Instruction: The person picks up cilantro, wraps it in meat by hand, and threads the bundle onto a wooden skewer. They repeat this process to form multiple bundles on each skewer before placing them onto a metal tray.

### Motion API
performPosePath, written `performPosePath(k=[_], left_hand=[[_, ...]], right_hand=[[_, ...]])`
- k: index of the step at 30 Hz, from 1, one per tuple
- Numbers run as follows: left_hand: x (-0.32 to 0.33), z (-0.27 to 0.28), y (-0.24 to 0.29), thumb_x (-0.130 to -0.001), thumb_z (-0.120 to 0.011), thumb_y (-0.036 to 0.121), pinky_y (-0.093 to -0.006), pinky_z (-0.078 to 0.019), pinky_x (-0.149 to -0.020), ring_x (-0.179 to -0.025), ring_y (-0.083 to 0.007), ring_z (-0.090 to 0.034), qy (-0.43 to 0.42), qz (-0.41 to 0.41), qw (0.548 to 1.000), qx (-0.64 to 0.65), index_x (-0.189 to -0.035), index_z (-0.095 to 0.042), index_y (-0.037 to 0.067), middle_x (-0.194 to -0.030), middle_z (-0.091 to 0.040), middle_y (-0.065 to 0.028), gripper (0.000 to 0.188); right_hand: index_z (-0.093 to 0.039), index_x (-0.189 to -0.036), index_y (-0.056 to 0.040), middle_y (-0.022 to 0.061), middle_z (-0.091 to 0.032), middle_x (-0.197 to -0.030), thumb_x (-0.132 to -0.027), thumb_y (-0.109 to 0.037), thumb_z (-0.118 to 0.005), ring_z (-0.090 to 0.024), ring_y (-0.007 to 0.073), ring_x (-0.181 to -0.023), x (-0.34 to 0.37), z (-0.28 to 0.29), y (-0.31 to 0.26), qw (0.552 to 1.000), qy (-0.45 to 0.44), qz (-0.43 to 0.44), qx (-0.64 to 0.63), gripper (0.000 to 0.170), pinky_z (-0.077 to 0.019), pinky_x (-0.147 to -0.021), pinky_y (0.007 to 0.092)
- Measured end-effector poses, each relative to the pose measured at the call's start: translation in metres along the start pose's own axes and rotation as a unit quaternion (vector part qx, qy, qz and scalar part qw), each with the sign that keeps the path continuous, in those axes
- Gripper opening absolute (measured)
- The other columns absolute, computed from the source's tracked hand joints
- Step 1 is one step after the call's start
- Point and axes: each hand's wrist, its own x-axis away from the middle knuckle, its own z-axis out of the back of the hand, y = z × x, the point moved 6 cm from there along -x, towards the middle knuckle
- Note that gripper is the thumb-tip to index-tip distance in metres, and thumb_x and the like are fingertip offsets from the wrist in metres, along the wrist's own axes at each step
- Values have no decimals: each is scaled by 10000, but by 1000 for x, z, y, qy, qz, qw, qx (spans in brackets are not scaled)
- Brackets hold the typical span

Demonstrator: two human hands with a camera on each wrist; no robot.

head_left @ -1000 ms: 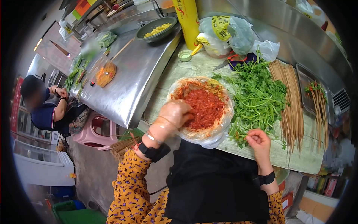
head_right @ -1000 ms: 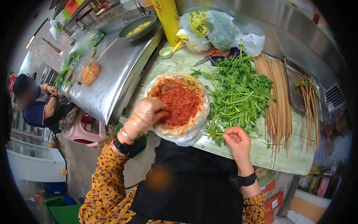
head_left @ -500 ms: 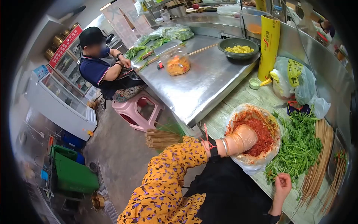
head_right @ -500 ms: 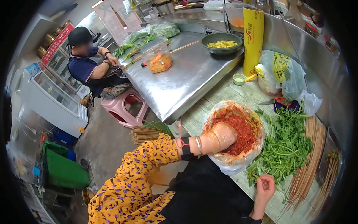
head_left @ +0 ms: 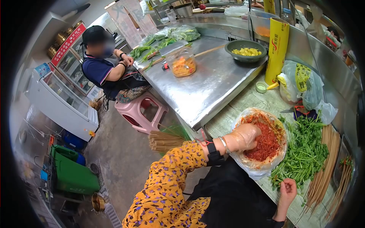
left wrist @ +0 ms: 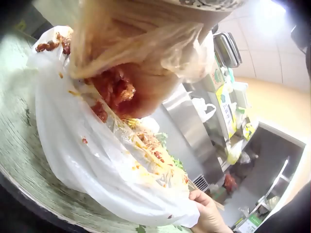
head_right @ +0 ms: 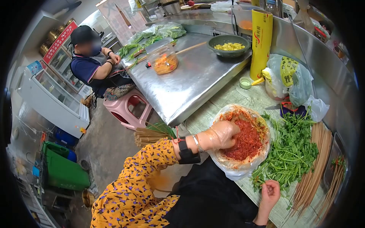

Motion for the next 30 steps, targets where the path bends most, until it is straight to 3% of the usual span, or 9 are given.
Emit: performPosePath(k=[5, 7, 9, 12, 16, 18, 22, 24, 30], left_hand=[[8, 4, 0, -732, -599, 68, -333, -509, -554, -645, -225, -644, -49, 126, 948, 288, -806, -533, 10, -689, -610, -104, 114], [7, -5, -5, -800, -544, 23, -279, -515, -523, -636, -172, -642, -23, 173, 844, 508, -893, -503, 13, -711, -610, -79, 102], [3, -13, -11, -842, -522, 7, -264, -540, -562, -666, -169, -647, -30, 164, 835, 524, -922, -496, 10, -773, -621, -91, 85], [1, -21, -16, -861, -544, -6, -303, -563, -666, -738, -213, -655, 8, 198, 742, 641, -970, -505, -8, -836, -626, -117, 116], [5, -13, -11, -838, -563, -37, -310, -561, -700, -764, -229, -657, 52, 154, 776, 609, -1035, -541, -26, -870, -636, -123, 199], [10, -15, -9, -813, -593, -46, -316, -558, -729, -805, -233, -656, 39, 179, 721, 669, -1051, -587, -31, -929, -641, -149, 239], [11, -17, -7, -799, -612, -38, -311, -527, -793, -866, -217, -641, 35, 185, 725, 662, -964, -647, -25, -989, -645, -129, 169], [12, -6, -5, -796, -627, -20, -297, -486, -845, -914, -180, -615, 84, 170, 836, 515, -913, -671, -14, -994, -656, -72, 124], [8, -13, -4, -780, -637, -20, -262, -463, -831, -972, -132, -569, 117, 110, 840, 519, -899, -678, 5, -1180, -562, -83, 128]], right_hand=[[-521, -852, -4, 54, -501, -925, -788, 93, -583, -499, 75, -748, 0, 0, 1, 1000, 1, 3, 1, 132, -417, -679, 185], [-521, -852, -4, 55, -501, -927, -789, 92, -582, -500, 75, -748, 0, 0, 0, 1000, 1, 4, 2, 131, -418, -680, 185], [-520, -853, -4, 57, -501, -929, -789, 93, -580, -503, 76, -747, 0, -2, -3, 1000, 4, -3, -3, 130, -420, -680, 185], [-520, -852, -2, 58, -501, -931, -790, 93, -579, -504, 76, -747, 0, -2, -4, 1000, 4, 4, 0, 128, -420, -679, 185], [-520, -851, -2, 59, -501, -933, -791, 93, -578, -504, 77, -749, 0, -1, -2, 1000, 1, 2, 2, 126, -421, -681, 186], [-520, -851, -1, 60, -501, -934, -791, 93, -577, -503, 77, -753, 0, -2, -4, 1000, 2, 15, 20, 125, -420, -681, 186], [-520, -854, -1, 61, -500, -935, -791, 93, -578, -503, 77, -757, 0, -1, -2, 1000, 3, 9, 14, 127, -423, -686, 187], [-520, -856, -2, 60, -500, -936, -790, 92, -580, -505, 79, -759, 0, -1, -3, 1000, 3, 13, 7, 130, -427, -692, 189], [-521, -858, -5, 60, -501, -939, -790, 93, -580, -508, 80, -764, 0, 0, 0, 1000, 2, 8, 9, 133, -431, -696, 192]])
